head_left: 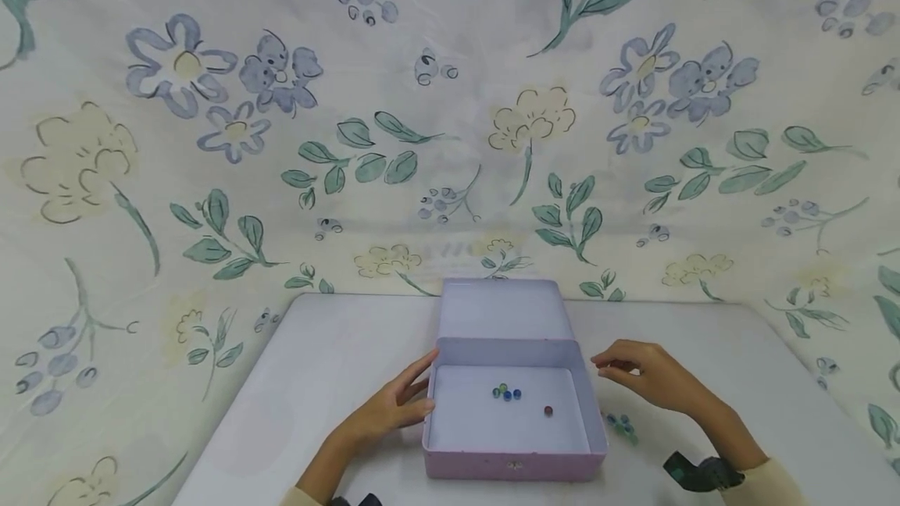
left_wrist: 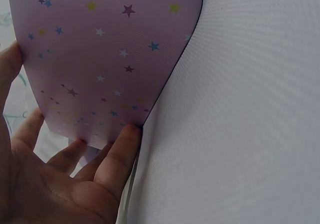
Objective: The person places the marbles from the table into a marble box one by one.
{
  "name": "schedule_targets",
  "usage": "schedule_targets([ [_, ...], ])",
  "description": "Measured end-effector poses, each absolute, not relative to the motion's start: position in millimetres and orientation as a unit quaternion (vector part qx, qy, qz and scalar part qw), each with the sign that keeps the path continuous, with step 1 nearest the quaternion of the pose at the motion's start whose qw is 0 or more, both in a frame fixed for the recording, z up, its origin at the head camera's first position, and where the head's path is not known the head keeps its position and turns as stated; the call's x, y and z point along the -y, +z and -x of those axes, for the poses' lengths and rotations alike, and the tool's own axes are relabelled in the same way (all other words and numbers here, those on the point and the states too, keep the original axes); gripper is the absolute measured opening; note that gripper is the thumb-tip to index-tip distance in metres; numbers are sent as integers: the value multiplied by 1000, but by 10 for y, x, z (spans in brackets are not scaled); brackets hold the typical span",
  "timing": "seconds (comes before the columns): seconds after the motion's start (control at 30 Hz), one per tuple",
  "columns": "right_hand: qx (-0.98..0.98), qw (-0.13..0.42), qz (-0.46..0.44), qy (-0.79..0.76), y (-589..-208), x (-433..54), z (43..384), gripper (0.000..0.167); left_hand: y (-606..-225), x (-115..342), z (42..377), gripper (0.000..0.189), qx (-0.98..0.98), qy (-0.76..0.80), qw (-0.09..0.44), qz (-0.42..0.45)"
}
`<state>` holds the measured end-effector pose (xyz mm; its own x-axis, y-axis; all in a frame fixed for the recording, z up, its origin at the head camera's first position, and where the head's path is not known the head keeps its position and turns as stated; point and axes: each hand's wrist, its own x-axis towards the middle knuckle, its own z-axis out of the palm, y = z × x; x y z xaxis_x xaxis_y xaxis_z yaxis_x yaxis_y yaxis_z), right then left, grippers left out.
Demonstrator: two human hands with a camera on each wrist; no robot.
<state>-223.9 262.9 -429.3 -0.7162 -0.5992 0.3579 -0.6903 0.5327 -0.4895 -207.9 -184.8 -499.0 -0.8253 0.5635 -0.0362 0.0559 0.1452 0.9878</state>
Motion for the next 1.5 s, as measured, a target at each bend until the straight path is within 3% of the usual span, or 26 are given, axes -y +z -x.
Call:
schedule_targets([
  [0.3, 869, 73, -348, 343, -4574, -2785, 2119, 13, -4972, 1858, 2092, 77, -723, 623, 209, -216],
  [0.6, 891, -24, -316, 325, -4682, -2766, 2108, 16, -4996, 1855, 2057, 76, -720, 624, 209, -218],
  [0.9, 894, -65, -302, 324, -4727, -2723, 2117, 14, -4999, 1859, 2048, 76, -721, 626, 201, -218],
  [1.5, 909, -40, -323, 259, -4809, -2596, 2121, 11, -4976, 1848, 2073, 76, -725, 620, 206, -218],
])
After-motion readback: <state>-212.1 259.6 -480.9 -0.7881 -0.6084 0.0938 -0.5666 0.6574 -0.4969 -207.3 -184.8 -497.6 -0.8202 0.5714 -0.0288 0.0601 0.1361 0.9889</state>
